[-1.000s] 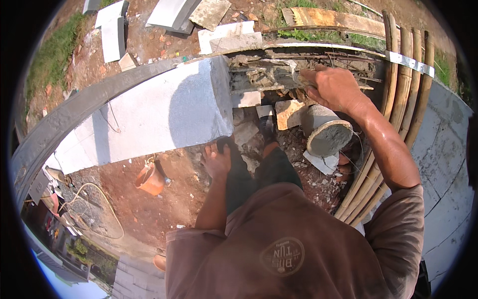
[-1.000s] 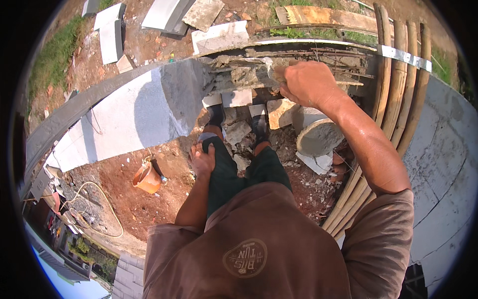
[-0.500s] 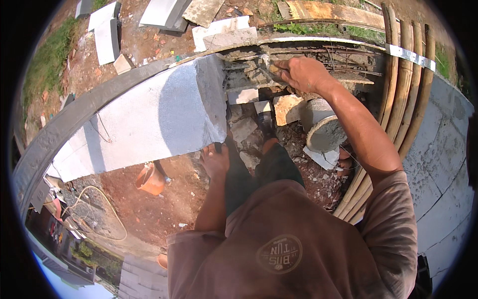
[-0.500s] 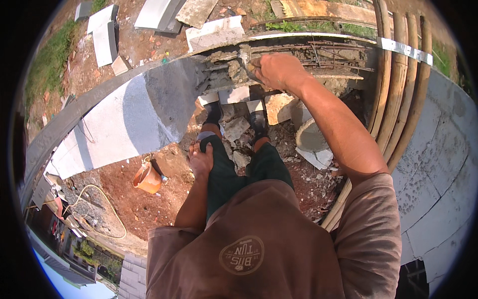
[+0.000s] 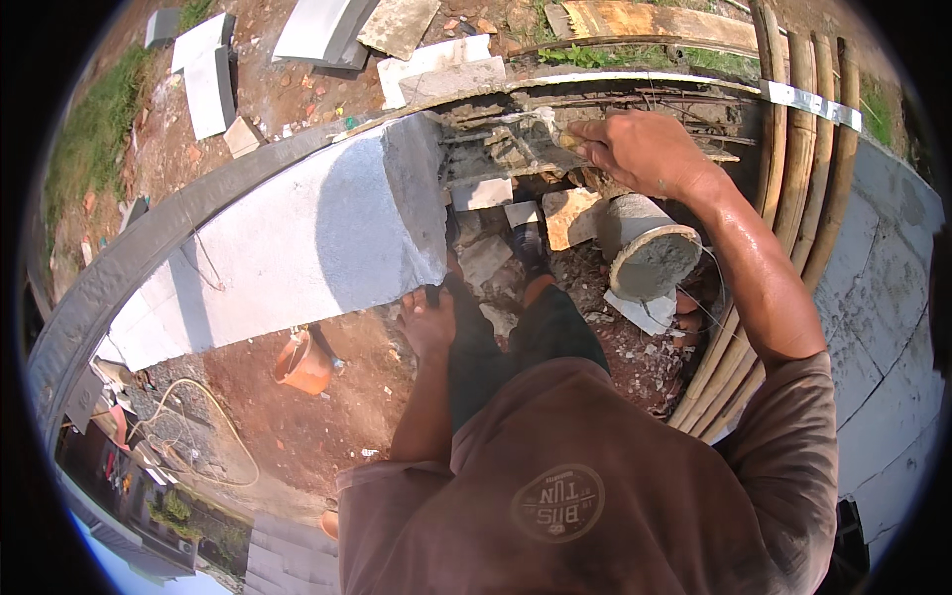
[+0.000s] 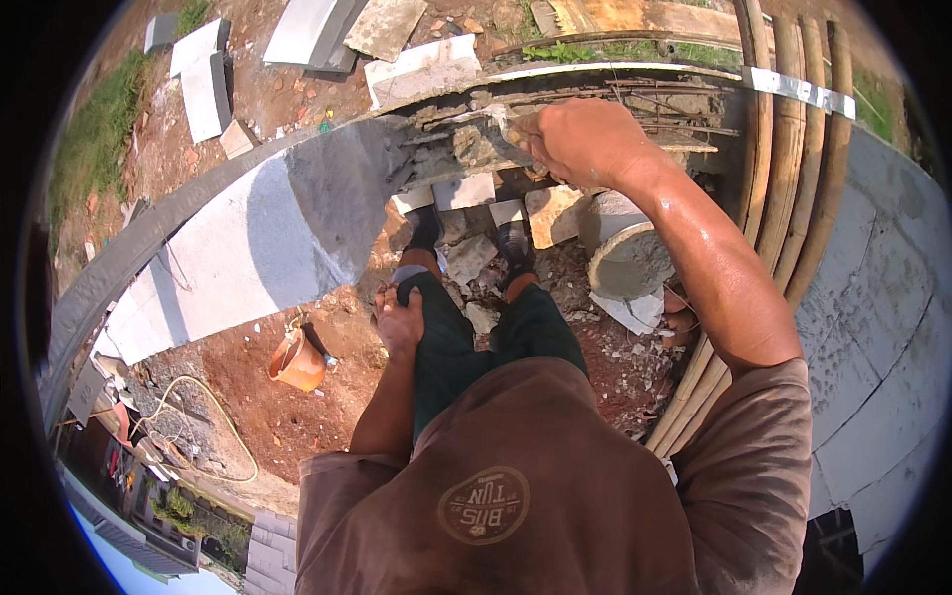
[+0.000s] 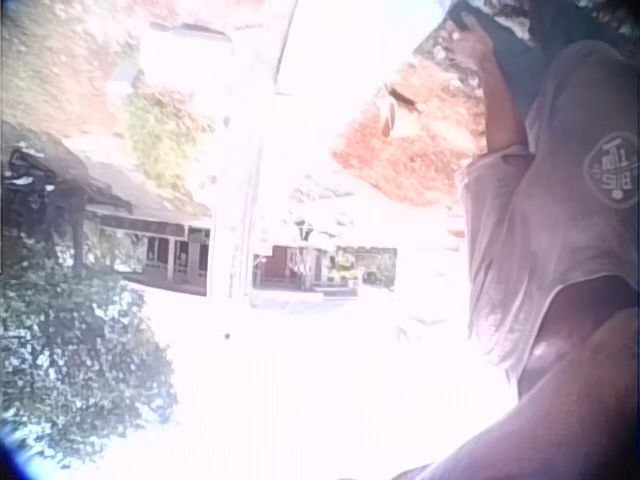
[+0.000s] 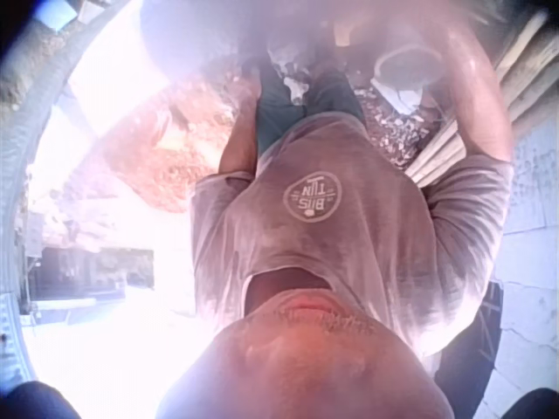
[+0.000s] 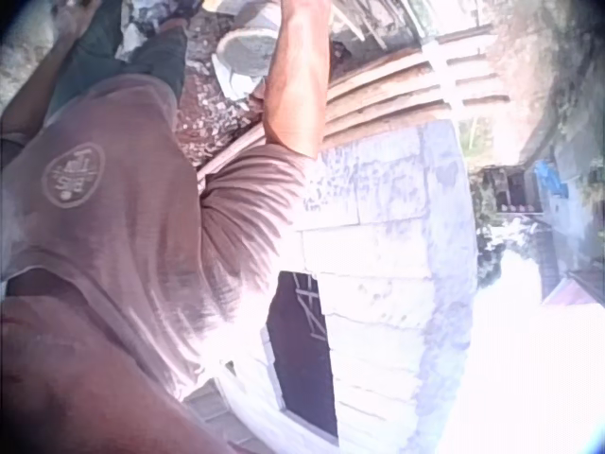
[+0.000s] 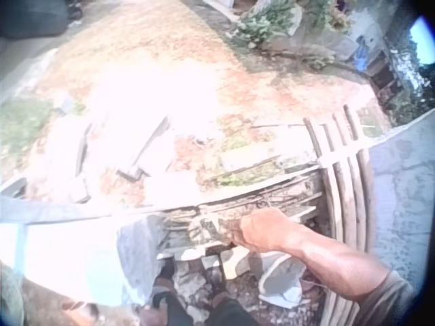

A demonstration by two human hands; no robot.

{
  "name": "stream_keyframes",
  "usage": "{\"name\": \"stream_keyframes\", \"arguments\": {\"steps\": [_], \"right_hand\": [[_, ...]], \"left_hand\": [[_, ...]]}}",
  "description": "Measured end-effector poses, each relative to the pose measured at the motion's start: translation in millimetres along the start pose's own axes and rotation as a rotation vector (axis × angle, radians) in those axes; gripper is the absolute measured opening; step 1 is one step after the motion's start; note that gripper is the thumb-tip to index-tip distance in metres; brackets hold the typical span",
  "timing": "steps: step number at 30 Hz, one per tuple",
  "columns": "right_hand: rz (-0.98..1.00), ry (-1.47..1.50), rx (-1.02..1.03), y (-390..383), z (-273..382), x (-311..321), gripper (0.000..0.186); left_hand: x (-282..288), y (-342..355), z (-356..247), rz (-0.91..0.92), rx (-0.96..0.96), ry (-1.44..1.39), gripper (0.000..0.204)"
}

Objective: The person scoops wet cement from a bucket with a trowel and applies it to a low wall or foundation. They repeatedly smooth the surface and occasionally mix the cement on the ground with a hoe.

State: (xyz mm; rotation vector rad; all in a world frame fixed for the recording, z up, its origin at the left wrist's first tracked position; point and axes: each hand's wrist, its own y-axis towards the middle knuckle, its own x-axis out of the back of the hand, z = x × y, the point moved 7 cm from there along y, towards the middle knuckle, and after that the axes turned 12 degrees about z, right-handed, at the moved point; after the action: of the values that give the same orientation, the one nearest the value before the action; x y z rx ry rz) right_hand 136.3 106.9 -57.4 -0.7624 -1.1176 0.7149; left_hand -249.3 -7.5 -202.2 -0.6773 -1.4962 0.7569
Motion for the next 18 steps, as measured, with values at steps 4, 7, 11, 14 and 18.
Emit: {"name": "stream_keyframes", "arguments": {"steps": [4, 7, 11, 14, 18], "right_hand": [[-0.149, 0.486, -0.008, -92.4, -49.2, -6.4, 0.043], [-0.236, 1.129, -0.019, -151.3, -69.8, -57.3, 0.052], [-0.285, 1.114, -0.169, -148.6, -78.4, -143.9, 0.036], [-0.332, 1.457, -0.187, -124.0, -59.6, -170.1, 0.033], [-0.794, 1.831, -0.003, -109.1, -61.1, -185.3, 0.029]], "left_hand": [[-2.8, -0.2, 5.8, 0.018, 0.027, -0.002, 0.060], [-5.1, -5.3, 6.3, -0.019, 0.013, -0.021, 0.061], [1.0, -18.9, -1.9, -0.109, -0.081, -0.128, 0.061], [27.4, -44.6, -9.2, -0.227, -0.220, -0.222, 0.056], [94.7, -95.4, -11.6, -0.343, -0.355, -0.311, 0.053]]}}
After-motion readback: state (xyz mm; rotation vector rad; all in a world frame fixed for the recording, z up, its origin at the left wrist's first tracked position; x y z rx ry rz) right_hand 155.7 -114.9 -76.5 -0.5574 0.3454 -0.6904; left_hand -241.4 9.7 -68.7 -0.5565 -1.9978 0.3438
